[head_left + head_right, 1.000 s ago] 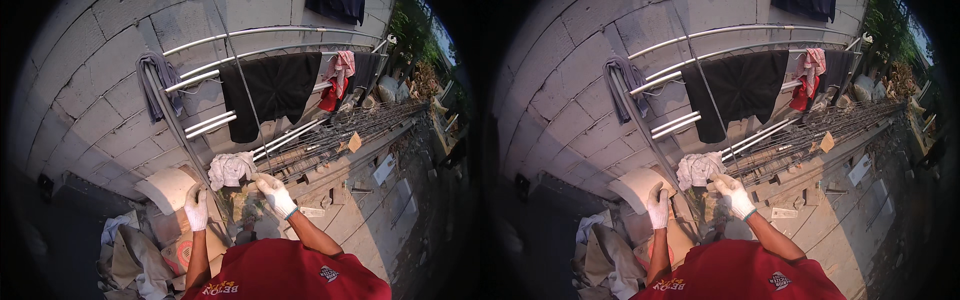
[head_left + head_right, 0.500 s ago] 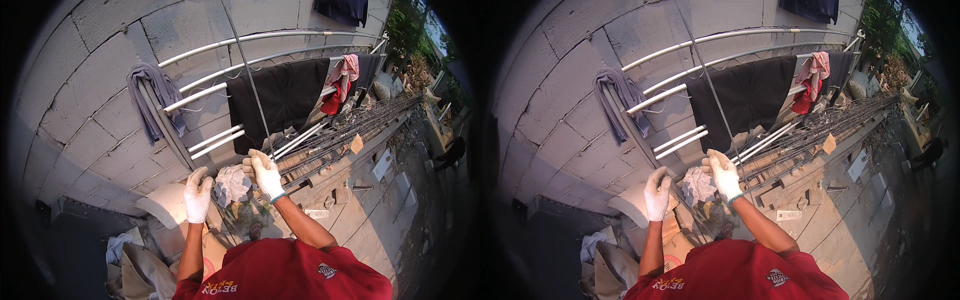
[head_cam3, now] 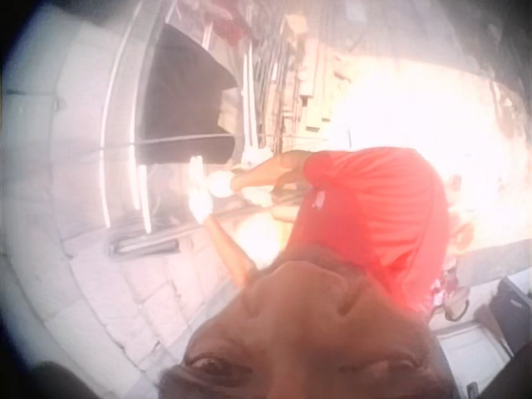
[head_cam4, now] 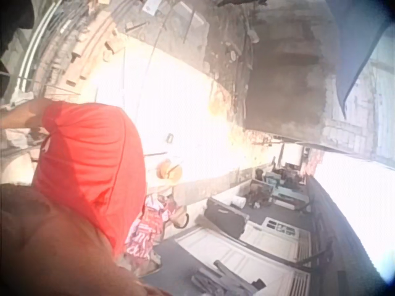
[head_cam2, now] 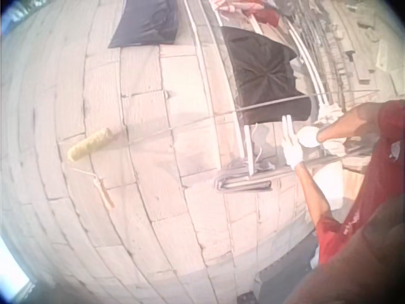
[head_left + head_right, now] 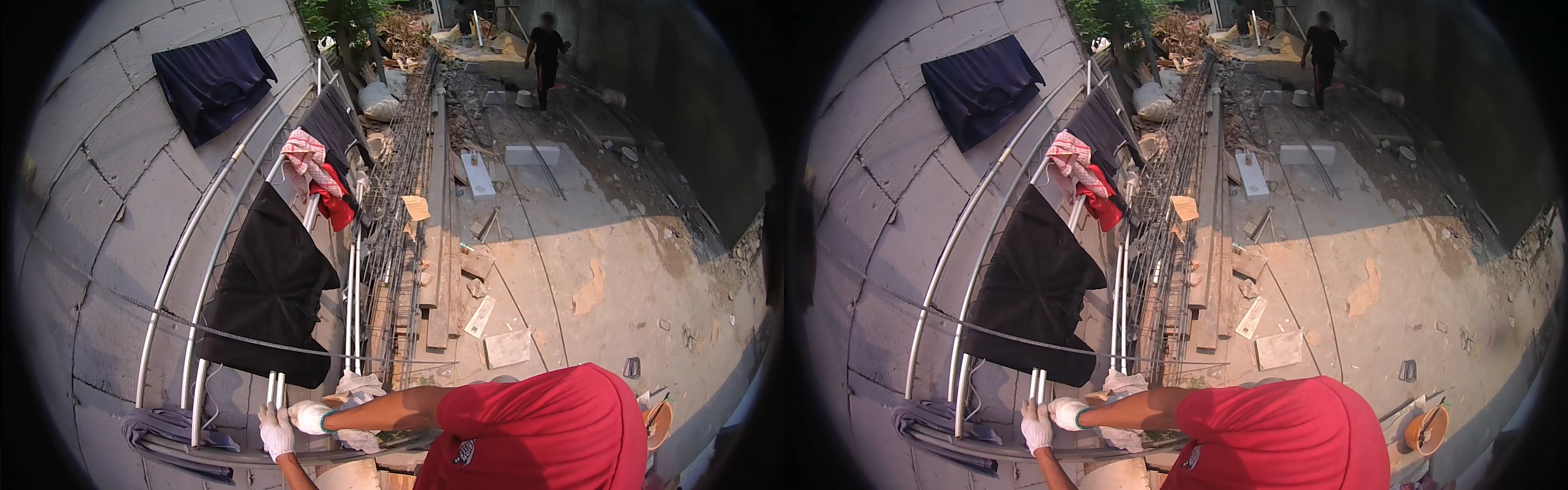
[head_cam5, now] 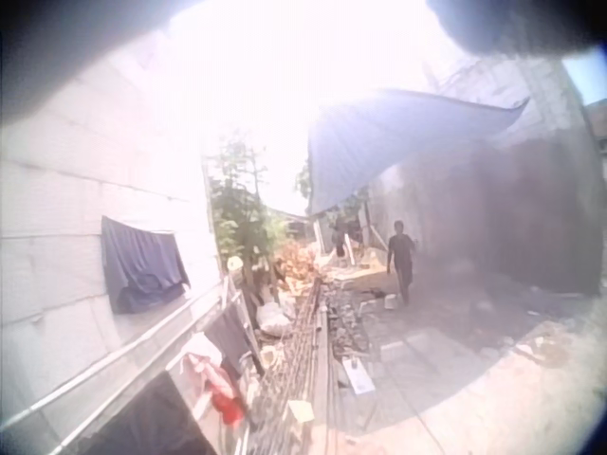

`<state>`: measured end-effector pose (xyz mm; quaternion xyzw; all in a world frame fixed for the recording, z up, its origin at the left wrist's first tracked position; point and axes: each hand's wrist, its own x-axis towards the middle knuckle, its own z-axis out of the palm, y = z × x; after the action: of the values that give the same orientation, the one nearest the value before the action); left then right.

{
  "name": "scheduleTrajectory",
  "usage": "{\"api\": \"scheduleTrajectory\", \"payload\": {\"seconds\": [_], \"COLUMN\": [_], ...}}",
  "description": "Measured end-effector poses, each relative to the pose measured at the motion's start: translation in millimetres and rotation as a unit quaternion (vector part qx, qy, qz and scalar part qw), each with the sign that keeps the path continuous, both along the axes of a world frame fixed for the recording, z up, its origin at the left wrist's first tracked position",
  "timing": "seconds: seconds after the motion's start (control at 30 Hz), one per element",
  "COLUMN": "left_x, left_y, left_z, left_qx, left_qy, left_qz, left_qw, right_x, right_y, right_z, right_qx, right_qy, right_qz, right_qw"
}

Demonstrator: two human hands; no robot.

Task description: The person sits on the ground and uses pliers to twist wire ties around the intersections of a rebar mesh. They then stand up, walk across the construction site, and pick up a long metal rod before returning to the mesh to continue working.

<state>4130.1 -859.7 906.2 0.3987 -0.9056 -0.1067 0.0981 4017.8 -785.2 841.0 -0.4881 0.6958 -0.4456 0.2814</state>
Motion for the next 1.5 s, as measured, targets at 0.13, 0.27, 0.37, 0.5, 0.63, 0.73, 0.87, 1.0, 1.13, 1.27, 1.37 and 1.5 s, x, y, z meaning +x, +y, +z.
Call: {"api": "scheduleTrajectory", "payload": {"seconds": [0.13,0.27,0.37,0.5,0.63,0.73,0.87,1.0,1.13,1.27,1.37,1.5], "left_x": [13.6,20.9,15.9,14.9,-3.3,4.9,18.3,6.0,20.6,9.5,19.3,13.1], "left_y": [-4.5,-10.2,-5.3,21.0,48.3,26.6,4.9,17.8,2.6,10.4,-3.5,-5.0], "left_z": [4.4,14.7,16.7,5.5,19.7,12.8,4.0,19.5,1.3,9.2,5.4,18.5], "left_qx": [0.042,0.043,-0.015,-0.210,-0.172,-0.119,-0.154,0.013,-0.067,-0.066,-0.006,0.118], "left_qy": [0.148,0.163,0.125,-0.067,-0.080,0.007,0.049,0.020,0.107,0.124,0.093,0.128], "left_qz": [-0.012,0.012,0.032,0.134,0.192,0.159,0.131,0.161,0.133,0.073,0.055,0.026], "left_qw": [0.988,0.986,0.992,0.966,0.963,0.980,0.978,0.987,0.983,0.987,0.994,0.984], "right_x": [4.0,7.3,2.5,-4.8,-10.6,-4.5,-1.8,-1.9,4.3,-0.8,1.7,-7.4], "right_y": [0.4,2.3,-1.3,9.6,20.9,18.7,10.9,7.5,10.1,17.3,15.2,12.6], "right_z": [6.0,21.6,18.5,11.0,4.5,11.0,27.4,23.6,39.4,36.6,36.6,9.6], "right_qx": [-0.011,-0.017,-0.015,-0.007,0.022,-0.022,0.002,0.037,0.032,0.035,0.023,-0.021], "right_qy": [-0.049,-0.079,-0.057,-0.023,-0.063,-0.051,-0.062,-0.040,0.010,0.022,-0.004,-0.112], "right_qz": [0.039,0.036,0.040,0.052,0.075,0.048,0.074,0.076,0.075,0.074,0.083,0.041], "right_qw": [0.998,0.996,0.997,0.998,0.995,0.997,0.995,0.996,0.997,0.996,0.996,0.993]}}
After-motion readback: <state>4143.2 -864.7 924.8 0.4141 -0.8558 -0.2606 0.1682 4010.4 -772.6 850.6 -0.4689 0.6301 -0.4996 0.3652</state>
